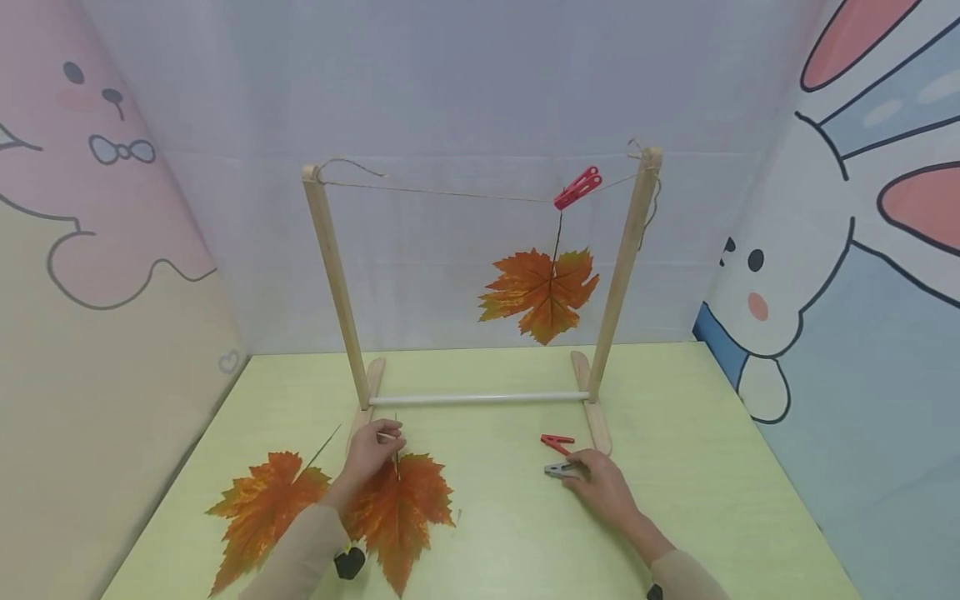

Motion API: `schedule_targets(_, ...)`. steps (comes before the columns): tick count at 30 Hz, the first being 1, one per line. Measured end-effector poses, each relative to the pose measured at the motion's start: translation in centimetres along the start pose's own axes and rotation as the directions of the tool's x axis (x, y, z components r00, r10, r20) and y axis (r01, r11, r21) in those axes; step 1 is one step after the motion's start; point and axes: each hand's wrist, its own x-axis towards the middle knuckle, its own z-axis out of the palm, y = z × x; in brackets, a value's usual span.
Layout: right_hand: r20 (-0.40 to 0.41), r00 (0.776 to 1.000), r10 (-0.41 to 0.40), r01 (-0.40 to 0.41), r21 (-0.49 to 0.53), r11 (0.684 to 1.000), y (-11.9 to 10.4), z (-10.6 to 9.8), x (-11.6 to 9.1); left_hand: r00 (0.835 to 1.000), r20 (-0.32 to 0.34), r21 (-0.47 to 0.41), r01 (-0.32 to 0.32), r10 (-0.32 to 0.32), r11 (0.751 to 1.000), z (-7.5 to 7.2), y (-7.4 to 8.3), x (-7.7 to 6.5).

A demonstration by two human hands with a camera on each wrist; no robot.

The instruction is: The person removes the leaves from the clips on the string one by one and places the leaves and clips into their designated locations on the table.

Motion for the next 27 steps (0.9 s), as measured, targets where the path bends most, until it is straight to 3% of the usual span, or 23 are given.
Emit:
schedule_targets(10, 0.009, 0.999, 0.042, -0.042, -0.013, 0.999, -0.2, 0.1, 0.1, 0.998, 0.023, -0.018, -0.065, 0.065, 0.998, 0.2, 1.7, 0.2)
schedule_targets(20, -0.041, 0.999, -0.018, 0.018, -0.013, 1.0, -0.5, 0.0, 0.0, 0.994, 0.029, -0.027, -0.102, 0.102, 0.994, 0.6, 3.6, 0.7)
schedule_targets(27, 0.028, 0.999, 0.032, -0.032, 0.008, 0.999, -0.4, -0.2, 0.1, 0.995, 0.049, -0.082, -0.084, 0.089, 0.993, 0.8, 6.0, 2.0)
